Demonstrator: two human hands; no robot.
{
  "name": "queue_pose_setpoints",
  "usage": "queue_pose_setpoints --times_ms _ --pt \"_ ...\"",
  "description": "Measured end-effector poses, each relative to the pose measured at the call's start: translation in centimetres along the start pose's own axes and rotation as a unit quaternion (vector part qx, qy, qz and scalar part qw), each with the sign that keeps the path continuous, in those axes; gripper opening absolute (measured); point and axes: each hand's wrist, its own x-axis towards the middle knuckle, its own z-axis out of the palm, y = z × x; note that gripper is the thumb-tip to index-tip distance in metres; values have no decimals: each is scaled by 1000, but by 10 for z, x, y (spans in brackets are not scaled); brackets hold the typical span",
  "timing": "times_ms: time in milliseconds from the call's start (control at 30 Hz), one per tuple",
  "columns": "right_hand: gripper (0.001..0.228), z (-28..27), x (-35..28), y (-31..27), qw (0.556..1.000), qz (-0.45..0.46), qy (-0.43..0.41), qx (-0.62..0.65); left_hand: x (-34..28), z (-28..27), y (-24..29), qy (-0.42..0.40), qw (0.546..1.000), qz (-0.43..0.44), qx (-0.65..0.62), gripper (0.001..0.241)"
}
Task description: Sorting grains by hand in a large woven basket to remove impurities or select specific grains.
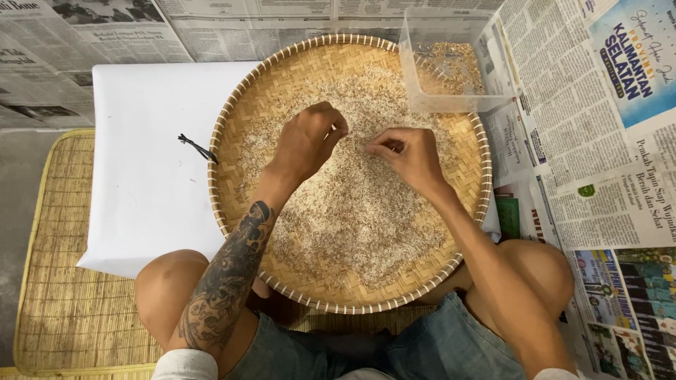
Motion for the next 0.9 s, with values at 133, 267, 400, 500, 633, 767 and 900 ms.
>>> queue_pose_setpoints --times_ms 133,267,400,500,633,767,900 --pt "5 6 1 -2 999 10 -15 -35 -4 3 -8 -32 998 -35 49 1" --pt "7 12 5 -18 997 -17 -41 -65 -4 5 -16 -42 997 -37 52 3" --pt "8 18 8 -11 992 -60 -58 -100 -3 4 -16 -45 997 -38 53 2" --pt "8 23 9 0 984 -68 -78 -144 -3 6 -17 -48 997 -41 55 3" --pt "10 14 7 -23 997 44 -51 25 -4 3 -12 -36 998 -28 36 2" --pt "19 2 6 -7 927 195 -26 319 -2 -8 8 -6 999 8 -49 5" --pt "25 -2 3 1 860 233 -19 453 0 -16 28 28 992 69 -102 5"
